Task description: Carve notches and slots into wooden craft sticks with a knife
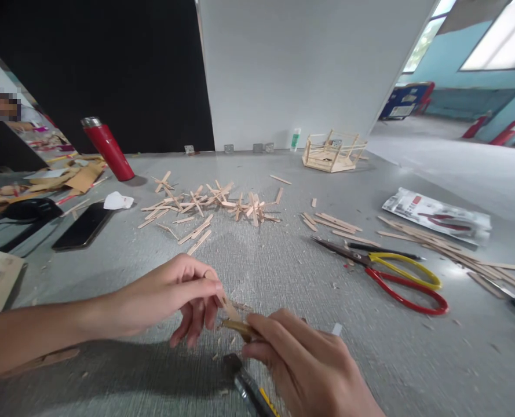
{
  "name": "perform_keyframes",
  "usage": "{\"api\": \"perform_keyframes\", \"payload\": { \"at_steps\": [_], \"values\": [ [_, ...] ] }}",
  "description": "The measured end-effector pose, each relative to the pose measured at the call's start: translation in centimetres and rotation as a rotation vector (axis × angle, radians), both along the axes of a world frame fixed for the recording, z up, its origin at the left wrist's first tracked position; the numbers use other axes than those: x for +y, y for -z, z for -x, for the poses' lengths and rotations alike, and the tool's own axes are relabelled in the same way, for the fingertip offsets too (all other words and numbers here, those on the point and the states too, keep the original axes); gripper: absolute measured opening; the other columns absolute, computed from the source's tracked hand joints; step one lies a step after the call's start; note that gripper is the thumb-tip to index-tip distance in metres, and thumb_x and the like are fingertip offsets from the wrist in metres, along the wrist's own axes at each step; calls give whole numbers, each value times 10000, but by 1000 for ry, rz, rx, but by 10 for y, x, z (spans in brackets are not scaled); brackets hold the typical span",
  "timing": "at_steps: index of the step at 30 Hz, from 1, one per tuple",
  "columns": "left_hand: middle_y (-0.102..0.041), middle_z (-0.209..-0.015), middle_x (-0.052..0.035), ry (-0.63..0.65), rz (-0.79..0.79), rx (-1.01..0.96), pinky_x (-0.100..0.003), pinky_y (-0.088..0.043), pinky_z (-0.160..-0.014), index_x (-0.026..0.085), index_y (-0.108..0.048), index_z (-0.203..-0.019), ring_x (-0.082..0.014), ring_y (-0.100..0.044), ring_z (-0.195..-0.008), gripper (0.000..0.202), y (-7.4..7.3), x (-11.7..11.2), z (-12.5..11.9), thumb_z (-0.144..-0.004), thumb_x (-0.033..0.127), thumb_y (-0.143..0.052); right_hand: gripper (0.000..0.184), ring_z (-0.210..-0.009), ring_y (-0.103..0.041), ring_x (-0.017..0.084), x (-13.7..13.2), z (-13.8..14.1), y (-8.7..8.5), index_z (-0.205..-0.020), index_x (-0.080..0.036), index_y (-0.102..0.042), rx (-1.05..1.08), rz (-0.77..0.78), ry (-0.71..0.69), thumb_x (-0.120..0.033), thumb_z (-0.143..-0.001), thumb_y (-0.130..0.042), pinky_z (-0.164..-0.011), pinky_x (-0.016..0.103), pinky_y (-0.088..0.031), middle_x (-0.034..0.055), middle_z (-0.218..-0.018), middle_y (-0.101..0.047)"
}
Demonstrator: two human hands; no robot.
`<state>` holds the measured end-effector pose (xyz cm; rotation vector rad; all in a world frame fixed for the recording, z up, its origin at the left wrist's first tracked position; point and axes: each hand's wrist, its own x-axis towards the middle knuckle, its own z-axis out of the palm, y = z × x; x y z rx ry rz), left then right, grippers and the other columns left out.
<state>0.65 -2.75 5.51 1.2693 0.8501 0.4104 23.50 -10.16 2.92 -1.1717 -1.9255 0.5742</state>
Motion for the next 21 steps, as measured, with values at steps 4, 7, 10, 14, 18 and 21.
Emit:
{"api": "perform_keyframes", "payload": {
  "at_steps": [4,7,10,14,18,21],
  "values": [
    [-628,-651,-29,58,-86,135,-172,-450,-360,127,-629,-827,-129,-631,-475,361,10,17,4,-1002,398,-466,192,-670,-695,136,12,-4,14,-1127,-216,-686,-296,-87,-15,-229,-995,-547,-586,247,-534,27,-880,-742],
    [-650,-695,-35,98,-238,201,-171,-468,-378,141,-624,-784,-136,-655,-516,350,17,21,8,-988,398,-502,317,-786,-744,160,12,-9,25,-1308,-190,-599,-419,-157,-9,-192,-1022,-462,-604,244,-570,65,-1059,-766],
    [-658,-703,-31,53,-369,259,-167,-459,-381,151,-648,-779,-145,-672,-544,308,21,20,10,-966,371,-539,451,-860,-749,184,8,-14,34,-1448,-177,-482,-497,-188,-57,-105,-1009,-409,-657,277,-599,98,-1169,-743],
    [-645,-616,-11,42,-456,328,-163,-438,-396,158,-637,-726,-130,-665,-507,327,21,17,9,-969,346,-525,580,-870,-737,187,4,-15,40,-1504,-202,-424,-523,-165,-109,-10,-959,-369,-738,315,-610,98,-1177,-730],
    [-612,-502,18,43,-560,347,-171,-450,-480,163,-602,-646,-95,-627,-463,367,19,16,8,-971,317,-531,599,-808,-725,178,4,-11,41,-1512,-204,-416,-532,-167,-96,-3,-949,-375,-706,300,-601,89,-1108,-738],
    [-599,-488,27,50,-590,355,-188,-457,-505,169,-562,-610,-93,-609,-449,390,17,13,6,-972,310,-523,581,-790,-713,170,6,-8,39,-1514,-160,-392,-562,-219,-115,1,-956,-362,-701,303,-597,96,-1072,-733]
  ]
}}
